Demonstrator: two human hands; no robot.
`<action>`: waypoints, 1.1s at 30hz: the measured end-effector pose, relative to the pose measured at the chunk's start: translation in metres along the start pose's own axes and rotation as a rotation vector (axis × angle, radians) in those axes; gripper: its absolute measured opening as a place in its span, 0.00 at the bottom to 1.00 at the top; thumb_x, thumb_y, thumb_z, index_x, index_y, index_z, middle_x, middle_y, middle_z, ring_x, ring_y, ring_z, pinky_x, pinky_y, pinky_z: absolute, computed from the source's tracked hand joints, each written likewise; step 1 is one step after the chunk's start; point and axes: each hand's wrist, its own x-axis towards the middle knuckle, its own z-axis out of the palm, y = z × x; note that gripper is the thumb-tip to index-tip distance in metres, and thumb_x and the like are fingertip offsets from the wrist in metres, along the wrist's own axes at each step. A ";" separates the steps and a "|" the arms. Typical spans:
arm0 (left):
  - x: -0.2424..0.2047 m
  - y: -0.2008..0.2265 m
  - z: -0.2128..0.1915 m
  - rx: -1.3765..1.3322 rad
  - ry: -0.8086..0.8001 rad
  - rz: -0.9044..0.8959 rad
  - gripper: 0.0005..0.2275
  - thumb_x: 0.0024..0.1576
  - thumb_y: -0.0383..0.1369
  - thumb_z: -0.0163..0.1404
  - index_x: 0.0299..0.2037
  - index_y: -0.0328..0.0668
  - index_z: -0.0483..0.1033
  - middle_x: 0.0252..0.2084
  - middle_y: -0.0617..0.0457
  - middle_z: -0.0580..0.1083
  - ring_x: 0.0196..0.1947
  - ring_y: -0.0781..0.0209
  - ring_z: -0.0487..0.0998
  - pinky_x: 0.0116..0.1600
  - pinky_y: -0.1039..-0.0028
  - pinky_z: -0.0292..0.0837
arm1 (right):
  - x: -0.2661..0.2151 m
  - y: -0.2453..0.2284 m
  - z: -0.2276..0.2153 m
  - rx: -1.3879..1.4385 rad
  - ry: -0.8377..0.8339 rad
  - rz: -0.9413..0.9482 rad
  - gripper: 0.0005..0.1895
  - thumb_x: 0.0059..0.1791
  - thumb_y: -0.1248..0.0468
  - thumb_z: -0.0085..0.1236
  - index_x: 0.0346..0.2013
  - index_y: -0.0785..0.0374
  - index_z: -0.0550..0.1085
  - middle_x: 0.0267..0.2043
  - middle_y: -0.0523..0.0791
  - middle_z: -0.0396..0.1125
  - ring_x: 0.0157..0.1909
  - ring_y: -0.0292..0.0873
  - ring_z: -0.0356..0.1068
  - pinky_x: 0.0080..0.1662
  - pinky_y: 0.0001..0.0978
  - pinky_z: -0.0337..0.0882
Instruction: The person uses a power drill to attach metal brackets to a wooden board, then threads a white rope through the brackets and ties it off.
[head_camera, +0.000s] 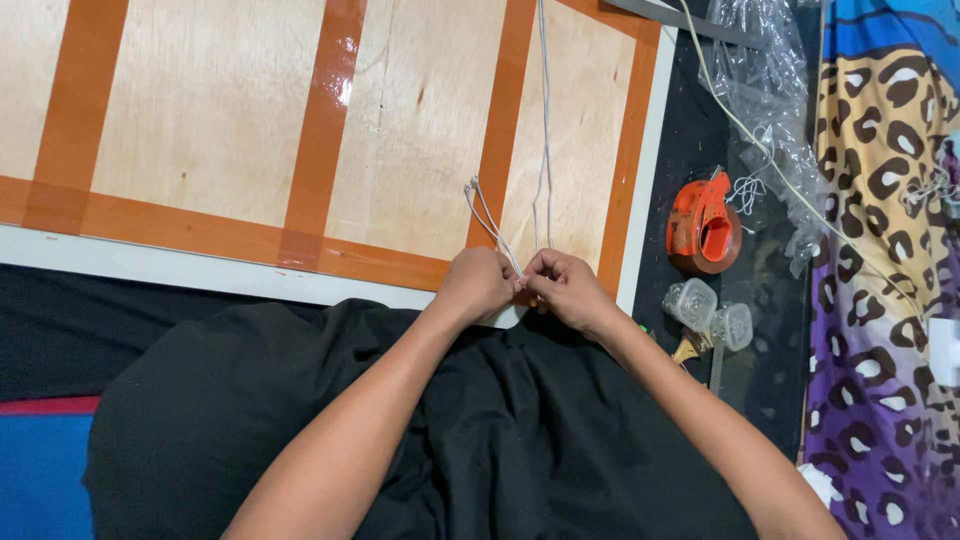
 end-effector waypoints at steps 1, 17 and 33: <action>0.000 0.001 0.000 -0.014 -0.002 0.008 0.11 0.50 0.40 0.61 0.29 0.40 0.82 0.30 0.43 0.79 0.37 0.44 0.81 0.44 0.59 0.75 | 0.001 0.001 0.001 0.046 0.002 0.002 0.06 0.50 0.65 0.57 0.32 0.65 0.74 0.29 0.43 0.72 0.28 0.33 0.69 0.32 0.25 0.70; -0.013 0.012 -0.009 -0.110 -0.016 -0.026 0.06 0.48 0.25 0.53 0.33 0.32 0.80 0.34 0.34 0.78 0.41 0.38 0.81 0.48 0.58 0.76 | -0.012 -0.030 0.011 -0.829 0.088 -0.485 0.07 0.43 0.69 0.61 0.34 0.66 0.79 0.33 0.55 0.73 0.37 0.59 0.73 0.42 0.46 0.74; -0.061 0.028 0.018 -0.041 0.188 -0.026 0.13 0.52 0.41 0.59 0.41 0.43 0.85 0.29 0.36 0.77 0.33 0.37 0.80 0.44 0.54 0.75 | 0.021 -0.051 -0.014 -0.879 -0.286 -0.107 0.10 0.44 0.63 0.61 0.37 0.63 0.81 0.32 0.51 0.76 0.35 0.49 0.75 0.42 0.38 0.73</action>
